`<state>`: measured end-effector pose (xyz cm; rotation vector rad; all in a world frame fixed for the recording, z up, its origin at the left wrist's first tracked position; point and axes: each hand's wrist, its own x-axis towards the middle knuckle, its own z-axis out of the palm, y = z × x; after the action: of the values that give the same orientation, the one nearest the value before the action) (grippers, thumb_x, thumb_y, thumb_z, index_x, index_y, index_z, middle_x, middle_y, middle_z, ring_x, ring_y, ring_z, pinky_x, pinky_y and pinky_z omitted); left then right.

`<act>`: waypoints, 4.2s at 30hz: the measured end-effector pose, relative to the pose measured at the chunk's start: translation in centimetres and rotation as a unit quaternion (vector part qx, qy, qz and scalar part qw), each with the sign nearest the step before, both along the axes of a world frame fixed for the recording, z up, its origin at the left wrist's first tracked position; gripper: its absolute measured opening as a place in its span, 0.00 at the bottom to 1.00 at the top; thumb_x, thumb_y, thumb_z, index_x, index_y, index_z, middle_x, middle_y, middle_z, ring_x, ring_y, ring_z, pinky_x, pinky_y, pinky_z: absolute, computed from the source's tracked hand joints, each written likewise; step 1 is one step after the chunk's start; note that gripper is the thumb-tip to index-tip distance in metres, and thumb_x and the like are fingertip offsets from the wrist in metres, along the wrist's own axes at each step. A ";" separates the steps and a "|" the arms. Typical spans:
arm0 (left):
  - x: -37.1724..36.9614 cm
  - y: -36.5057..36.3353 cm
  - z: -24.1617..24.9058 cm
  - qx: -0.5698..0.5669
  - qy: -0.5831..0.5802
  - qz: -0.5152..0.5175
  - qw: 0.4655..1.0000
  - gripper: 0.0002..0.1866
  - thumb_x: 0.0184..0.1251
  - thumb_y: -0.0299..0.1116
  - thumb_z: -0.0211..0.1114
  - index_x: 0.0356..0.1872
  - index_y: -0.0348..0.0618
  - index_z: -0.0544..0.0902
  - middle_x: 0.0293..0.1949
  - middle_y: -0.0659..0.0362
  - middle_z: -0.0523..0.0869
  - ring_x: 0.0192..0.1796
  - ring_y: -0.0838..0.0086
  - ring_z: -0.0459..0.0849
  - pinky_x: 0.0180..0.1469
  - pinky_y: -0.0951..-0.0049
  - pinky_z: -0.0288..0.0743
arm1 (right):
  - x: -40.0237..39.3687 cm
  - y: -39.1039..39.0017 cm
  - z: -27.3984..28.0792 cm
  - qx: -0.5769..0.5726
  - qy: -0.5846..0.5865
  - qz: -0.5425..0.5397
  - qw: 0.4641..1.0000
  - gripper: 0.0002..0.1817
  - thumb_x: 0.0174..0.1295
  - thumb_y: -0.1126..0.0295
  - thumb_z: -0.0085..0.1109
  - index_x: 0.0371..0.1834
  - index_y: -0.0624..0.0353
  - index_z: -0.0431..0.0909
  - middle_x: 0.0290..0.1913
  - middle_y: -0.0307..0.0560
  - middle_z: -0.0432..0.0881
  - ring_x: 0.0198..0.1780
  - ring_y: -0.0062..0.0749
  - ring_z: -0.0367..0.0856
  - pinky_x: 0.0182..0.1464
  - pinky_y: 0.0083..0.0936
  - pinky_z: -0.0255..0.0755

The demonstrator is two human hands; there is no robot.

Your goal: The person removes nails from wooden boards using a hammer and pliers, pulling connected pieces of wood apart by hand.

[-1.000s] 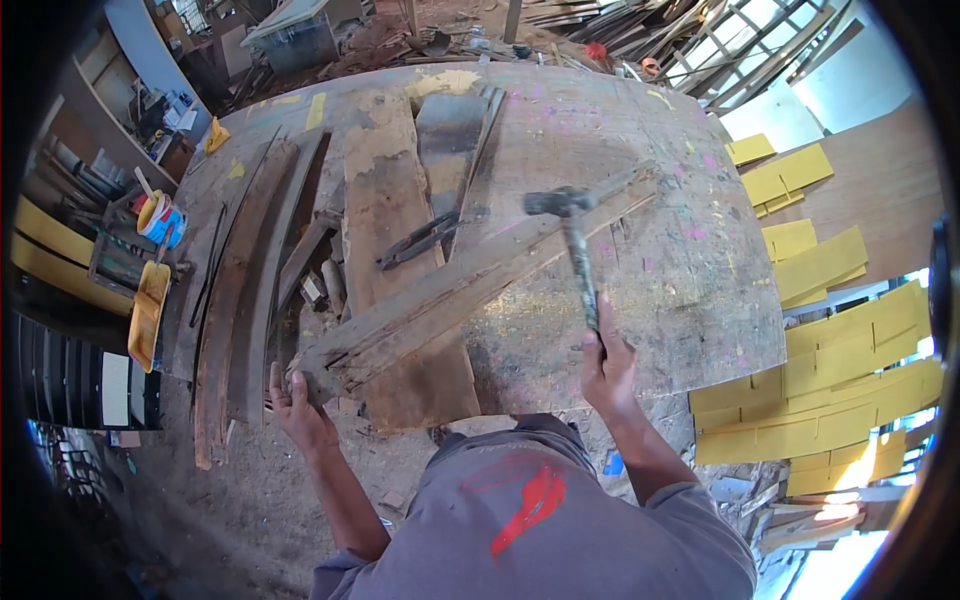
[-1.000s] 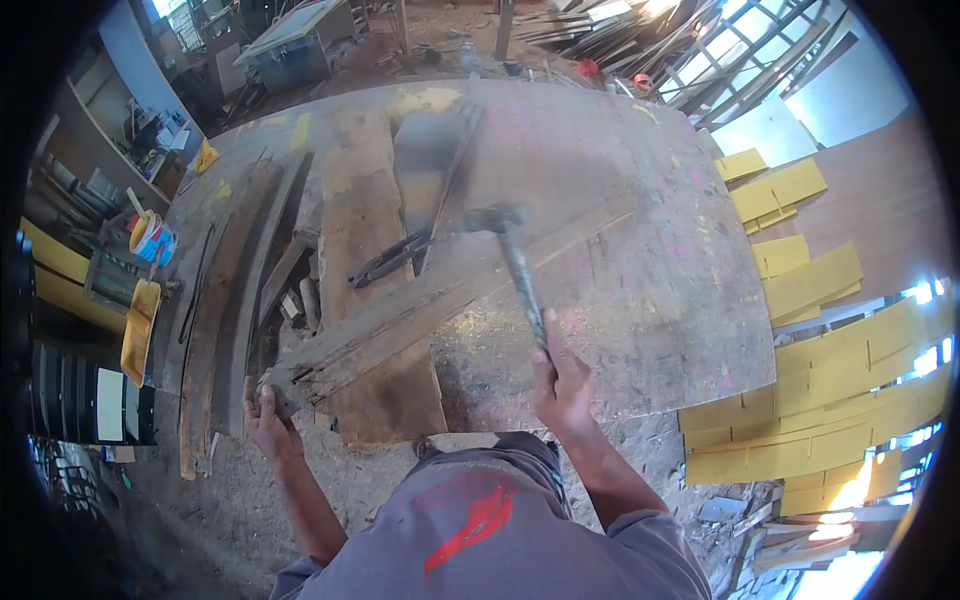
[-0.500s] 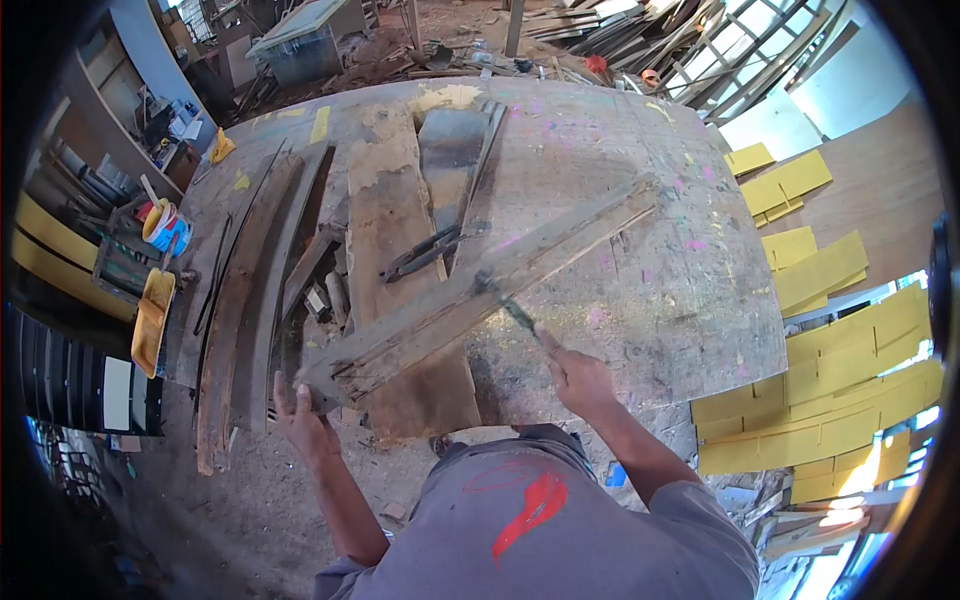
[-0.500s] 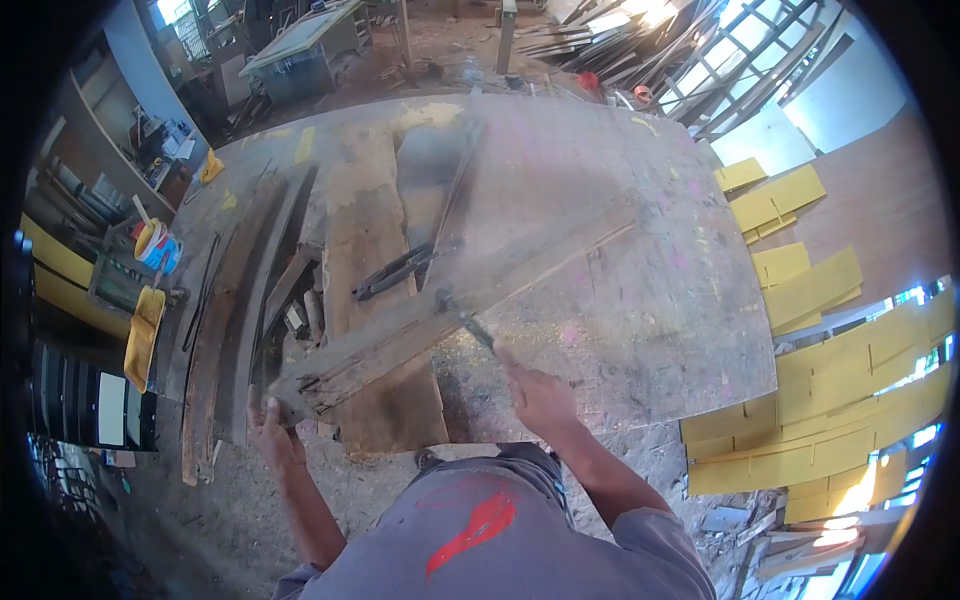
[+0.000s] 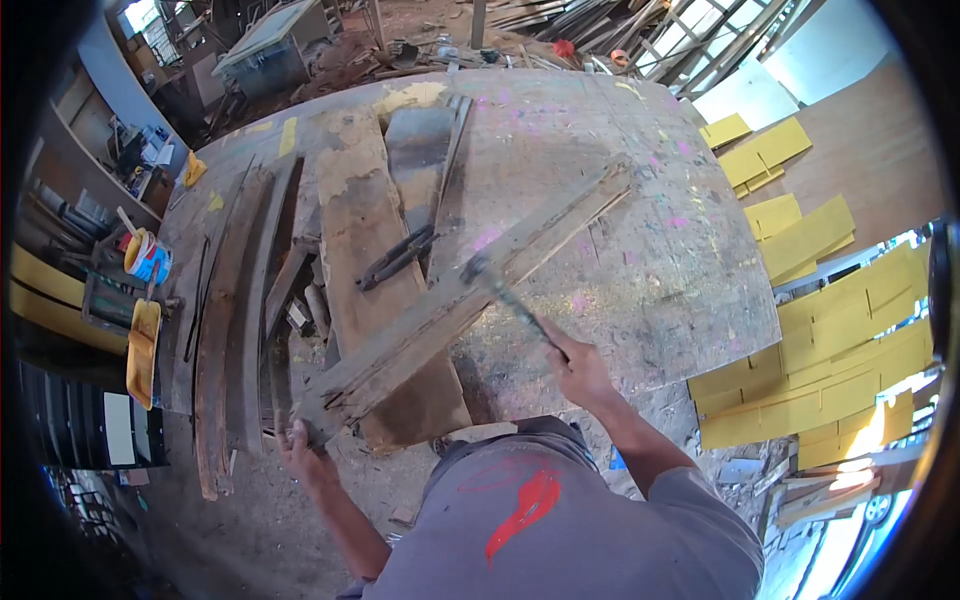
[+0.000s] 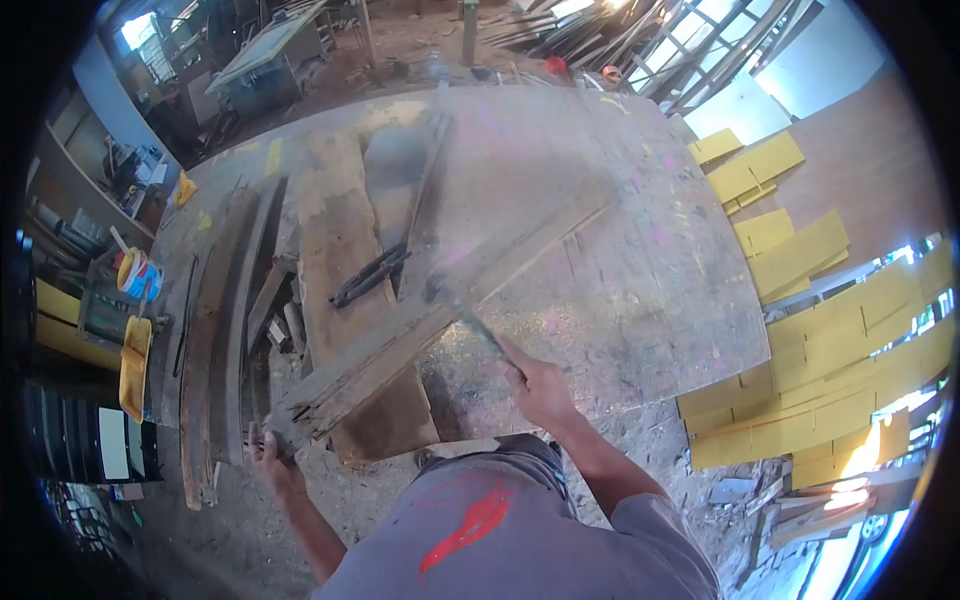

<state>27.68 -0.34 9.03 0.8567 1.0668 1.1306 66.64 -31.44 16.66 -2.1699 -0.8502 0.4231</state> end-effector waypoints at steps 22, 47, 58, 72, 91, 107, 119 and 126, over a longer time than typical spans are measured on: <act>-9.9 2.3 11.3 0.159 0.083 0.081 0.981 0.30 0.80 0.35 0.66 0.79 0.44 0.71 0.70 0.52 0.79 0.66 0.66 0.81 0.68 0.65 0.75 | 5.2 -3.6 -4.4 0.034 -0.007 -0.203 0.979 0.31 0.78 0.68 0.58 0.83 0.42 0.67 0.49 0.68 0.87 0.43 0.54 0.88 0.47 0.38 0.81; -8.6 3.3 13.3 0.156 0.134 0.103 0.973 0.27 0.79 0.26 0.65 0.76 0.43 0.75 0.60 0.56 0.85 0.58 0.74 0.84 0.62 0.72 0.77 | 7.1 -1.3 -1.6 0.042 -0.162 -0.081 0.983 0.26 0.79 0.69 0.58 0.79 0.53 0.73 0.30 0.63 0.80 0.24 0.38 0.78 0.29 0.37 0.73; -10.6 3.8 11.6 0.113 0.169 0.116 0.972 0.28 0.78 0.29 0.66 0.77 0.43 0.74 0.66 0.52 0.82 0.65 0.67 0.82 0.69 0.68 0.75 | 8.2 -2.0 -1.1 -0.049 -0.168 -0.054 0.983 0.29 0.77 0.69 0.57 0.81 0.53 0.70 0.31 0.62 0.84 0.29 0.56 0.81 0.35 0.40 0.77; -9.4 2.6 11.5 0.092 0.171 0.097 0.976 0.28 0.78 0.30 0.65 0.76 0.39 0.74 0.64 0.50 0.82 0.61 0.67 0.82 0.65 0.67 0.76 | 7.7 -1.0 -1.9 -0.025 -0.070 -0.104 0.992 0.29 0.78 0.69 0.55 0.82 0.40 0.69 0.49 0.64 0.89 0.35 0.56 0.87 0.41 0.45 0.80; -9.5 1.0 10.6 0.199 0.075 0.021 0.977 0.38 0.81 0.46 0.64 0.85 0.49 0.61 0.76 0.49 0.72 0.75 0.59 0.72 0.78 0.53 0.65 | 10.3 -7.6 -6.8 0.034 -0.022 -0.337 0.941 0.30 0.80 0.71 0.55 0.84 0.46 0.66 0.61 0.61 0.87 0.47 0.32 0.85 0.52 0.30 0.78; -12.7 4.7 9.9 0.099 0.138 0.039 0.985 0.28 0.80 0.33 0.64 0.78 0.46 0.73 0.68 0.54 0.80 0.66 0.67 0.80 0.66 0.66 0.75 | 13.3 -3.5 -5.1 0.055 -0.105 -0.276 0.954 0.30 0.79 0.68 0.53 0.83 0.37 0.66 0.49 0.68 0.88 0.49 0.67 0.87 0.51 0.52 0.80; -10.8 3.0 11.5 0.089 0.153 0.061 0.982 0.28 0.78 0.32 0.64 0.77 0.46 0.75 0.69 0.53 0.80 0.67 0.66 0.80 0.68 0.66 0.75 | 15.4 -1.2 -1.7 0.016 -0.118 -0.259 0.958 0.29 0.83 0.65 0.53 0.85 0.36 0.65 0.32 0.59 0.85 0.31 0.30 0.82 0.42 0.31 0.80; -9.6 2.2 11.7 0.097 0.151 0.081 0.980 0.26 0.79 0.31 0.65 0.76 0.48 0.76 0.66 0.56 0.81 0.63 0.71 0.80 0.65 0.70 0.76 | 17.2 -1.7 -1.4 0.157 0.010 -0.293 0.943 0.28 0.81 0.69 0.49 0.83 0.52 0.65 0.72 0.61 0.79 0.73 0.52 0.79 0.69 0.39 0.73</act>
<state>18.10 1.84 20.73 1.1390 1.3086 1.2827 83.83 -33.15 15.26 -1.9893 -0.2063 0.0036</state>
